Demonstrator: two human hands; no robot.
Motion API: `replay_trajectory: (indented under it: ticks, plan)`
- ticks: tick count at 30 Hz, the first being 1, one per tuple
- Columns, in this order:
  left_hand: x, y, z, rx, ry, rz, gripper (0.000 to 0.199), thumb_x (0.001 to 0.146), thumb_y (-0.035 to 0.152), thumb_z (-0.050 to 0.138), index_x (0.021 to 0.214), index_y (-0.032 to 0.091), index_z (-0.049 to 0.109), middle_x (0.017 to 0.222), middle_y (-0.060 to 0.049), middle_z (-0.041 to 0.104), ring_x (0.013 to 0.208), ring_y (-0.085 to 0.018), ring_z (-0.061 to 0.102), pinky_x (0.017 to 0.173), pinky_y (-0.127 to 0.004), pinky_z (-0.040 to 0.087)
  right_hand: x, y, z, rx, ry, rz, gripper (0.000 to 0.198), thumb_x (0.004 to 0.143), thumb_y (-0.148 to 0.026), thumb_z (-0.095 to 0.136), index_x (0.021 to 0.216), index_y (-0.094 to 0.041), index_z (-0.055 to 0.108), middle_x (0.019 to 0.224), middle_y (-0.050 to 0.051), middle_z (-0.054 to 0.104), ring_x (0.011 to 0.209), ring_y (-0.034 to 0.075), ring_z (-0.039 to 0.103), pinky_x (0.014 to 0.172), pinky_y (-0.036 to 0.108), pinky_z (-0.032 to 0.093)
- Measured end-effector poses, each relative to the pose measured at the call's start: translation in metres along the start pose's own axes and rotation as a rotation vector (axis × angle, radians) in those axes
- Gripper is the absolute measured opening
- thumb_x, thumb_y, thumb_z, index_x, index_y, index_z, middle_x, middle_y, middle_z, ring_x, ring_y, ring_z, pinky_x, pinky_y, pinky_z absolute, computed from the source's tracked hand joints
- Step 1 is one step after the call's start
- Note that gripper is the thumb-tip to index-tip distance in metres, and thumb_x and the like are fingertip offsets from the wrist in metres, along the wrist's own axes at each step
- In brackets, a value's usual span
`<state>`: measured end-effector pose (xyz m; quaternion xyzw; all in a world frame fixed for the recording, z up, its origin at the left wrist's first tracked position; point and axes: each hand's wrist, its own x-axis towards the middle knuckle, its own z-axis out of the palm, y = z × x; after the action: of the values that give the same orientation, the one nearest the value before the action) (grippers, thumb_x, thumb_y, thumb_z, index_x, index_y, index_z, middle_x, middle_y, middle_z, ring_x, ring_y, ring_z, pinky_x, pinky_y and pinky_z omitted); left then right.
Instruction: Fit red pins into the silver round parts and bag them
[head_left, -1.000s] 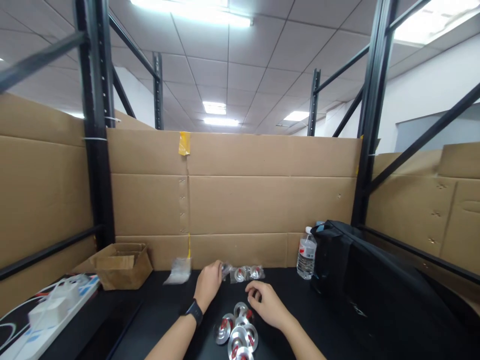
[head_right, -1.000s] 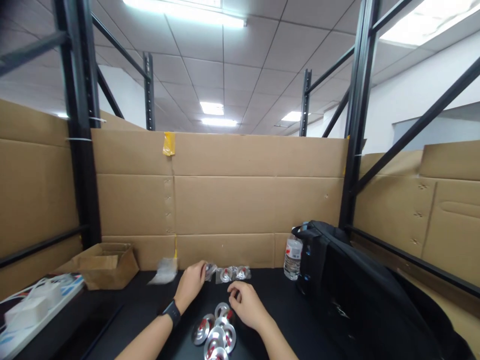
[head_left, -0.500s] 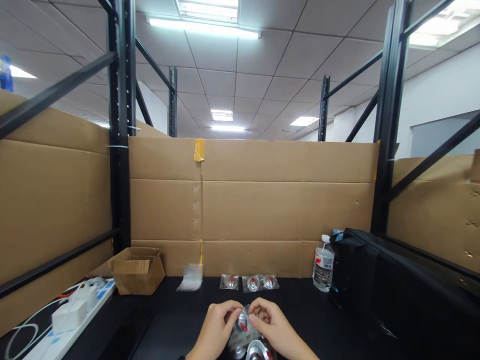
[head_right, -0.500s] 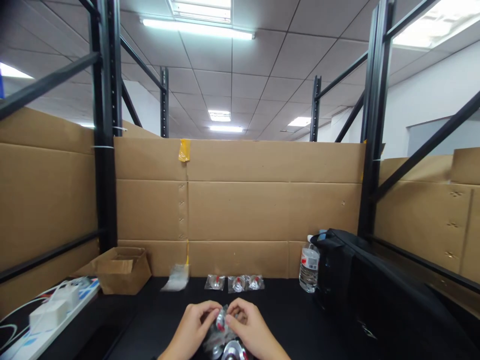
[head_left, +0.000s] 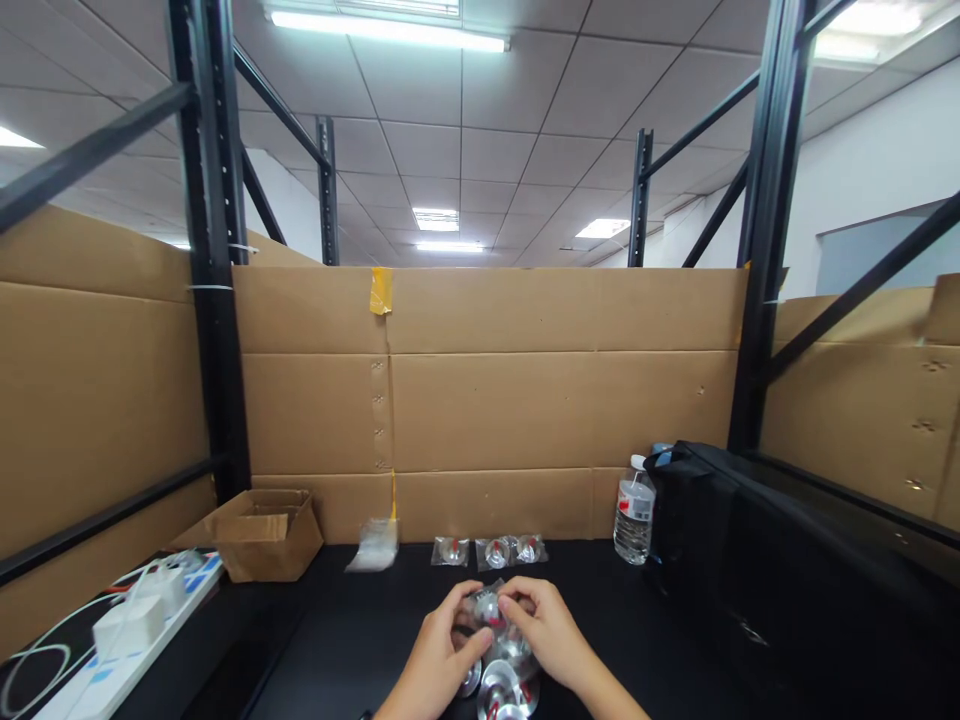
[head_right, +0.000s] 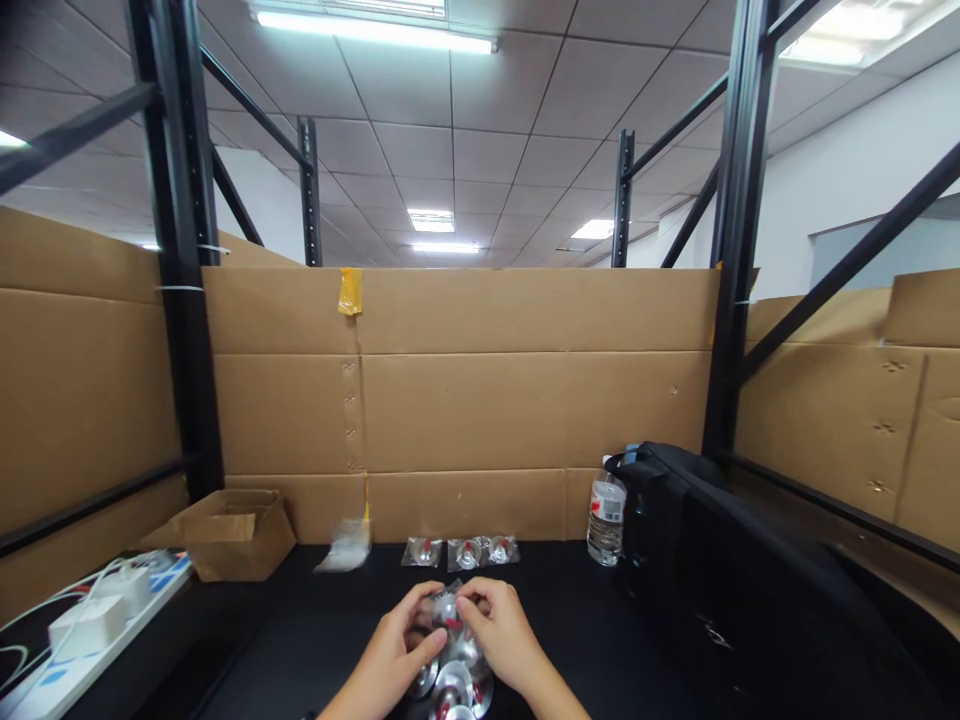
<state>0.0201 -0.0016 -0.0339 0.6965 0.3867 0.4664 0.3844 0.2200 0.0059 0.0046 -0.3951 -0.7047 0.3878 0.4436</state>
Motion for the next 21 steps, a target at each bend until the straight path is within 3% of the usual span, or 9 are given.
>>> replay_trajectory:
  ticks: [3,5,10,16,21]
  plan:
    - [0.002,-0.004,0.001,0.119,0.018,-0.031,0.035,0.087,0.05,0.067,0.098,0.017,0.072,0.088,-0.008,0.075,0.079,-0.021,0.07,0.067,-0.025,0.052,0.004,0.009,-0.003,0.058,0.024,0.043,0.047,0.084,-0.062,0.066,0.086,-0.016,0.075,0.079,0.006,0.071,0.064,0.019,0.063,0.059,0.027,0.048]
    - [0.003,-0.004,0.0,0.173,0.051,-0.045,0.038,0.089,0.053,0.063,0.085,0.016,0.072,0.079,-0.007,0.074,0.071,-0.019,0.068,0.064,-0.024,0.051,0.006,0.013,-0.005,0.066,0.01,0.065,0.049,0.083,-0.064,0.067,0.084,-0.016,0.077,0.079,0.007,0.072,0.065,0.02,0.064,0.061,0.029,0.049]
    - [0.001,0.009,-0.007,0.233,0.122,-0.015,0.04,0.093,0.055,0.058,0.096,0.022,0.079,0.09,-0.008,0.077,0.078,-0.021,0.069,0.07,-0.026,0.052,0.006,0.008,-0.011,0.058,-0.007,0.014,0.041,0.083,-0.059,0.07,0.088,-0.02,0.082,0.084,0.009,0.077,0.08,0.027,0.069,0.075,0.036,0.053]
    - [0.0,0.02,-0.01,0.187,0.169,0.067,0.033,0.096,0.049,0.057,0.105,0.024,0.077,0.105,-0.009,0.076,0.096,-0.023,0.07,0.086,-0.029,0.053,0.004,-0.008,-0.008,0.032,0.03,-0.092,0.043,0.091,-0.058,0.062,0.095,-0.021,0.082,0.097,0.012,0.075,0.085,0.025,0.068,0.076,0.035,0.054]
    - [0.0,0.018,-0.005,0.028,0.109,0.052,0.03,0.095,0.046,0.061,0.099,0.018,0.073,0.093,-0.007,0.076,0.085,-0.02,0.07,0.078,-0.027,0.054,0.001,-0.006,0.001,0.11,0.045,-0.046,0.046,0.084,-0.057,0.071,0.11,-0.02,0.075,0.102,0.011,0.072,0.08,0.021,0.068,0.073,0.033,0.055]
